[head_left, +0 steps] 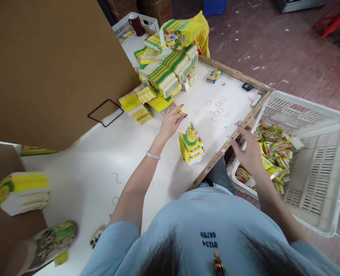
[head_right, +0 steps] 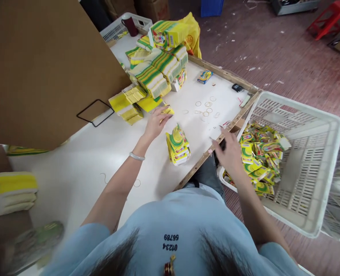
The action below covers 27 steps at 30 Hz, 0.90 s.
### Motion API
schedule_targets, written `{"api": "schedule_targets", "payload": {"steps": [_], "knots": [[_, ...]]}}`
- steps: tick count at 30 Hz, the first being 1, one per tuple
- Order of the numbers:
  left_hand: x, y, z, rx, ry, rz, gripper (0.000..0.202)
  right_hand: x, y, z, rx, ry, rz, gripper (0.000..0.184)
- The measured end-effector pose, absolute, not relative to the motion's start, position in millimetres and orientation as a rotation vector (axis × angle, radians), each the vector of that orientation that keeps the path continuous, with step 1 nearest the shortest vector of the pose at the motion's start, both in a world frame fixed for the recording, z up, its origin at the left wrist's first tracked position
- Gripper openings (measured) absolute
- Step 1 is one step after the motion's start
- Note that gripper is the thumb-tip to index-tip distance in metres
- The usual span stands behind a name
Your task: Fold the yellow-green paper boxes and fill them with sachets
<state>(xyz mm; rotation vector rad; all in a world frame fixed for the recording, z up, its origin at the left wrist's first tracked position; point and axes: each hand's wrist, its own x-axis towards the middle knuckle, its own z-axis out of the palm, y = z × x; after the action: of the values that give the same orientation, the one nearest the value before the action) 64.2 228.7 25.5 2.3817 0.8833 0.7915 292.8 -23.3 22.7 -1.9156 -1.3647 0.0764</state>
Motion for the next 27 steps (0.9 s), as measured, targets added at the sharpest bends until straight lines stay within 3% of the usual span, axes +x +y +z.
{"api": "schedule_targets", "payload": {"steps": [4,9,12,16,21,27], "knots": [[51.6,189.4,65.4,2.363,0.862,1.010,0.042,220.3,45.5,21.4,-1.612,-1.439,0.107,0.060],[38.4,146.9,99.6,2.176,0.920,1.174,0.042,180.8,69.4,32.8,-1.443,-1.365,0.241,0.050],[35.7,124.0,89.1,1.988,0.785,1.210,0.052,180.4,55.8,41.7,-1.424,-1.271,0.359,0.047],[48.1,84.7,49.4,1.927,0.431,0.986,0.090,178.5,33.8,52.3,-1.340,-1.172,0.378,0.047],[56.5,53.0,26.9,1.817,0.491,0.898,0.077,175.5,19.8,50.8,-1.419,-1.130,0.266,0.046],[40.4,47.1,32.8,1.720,0.843,0.828,0.048,171.2,9.9,42.4,-1.432,-0.935,0.658,0.041]]}}
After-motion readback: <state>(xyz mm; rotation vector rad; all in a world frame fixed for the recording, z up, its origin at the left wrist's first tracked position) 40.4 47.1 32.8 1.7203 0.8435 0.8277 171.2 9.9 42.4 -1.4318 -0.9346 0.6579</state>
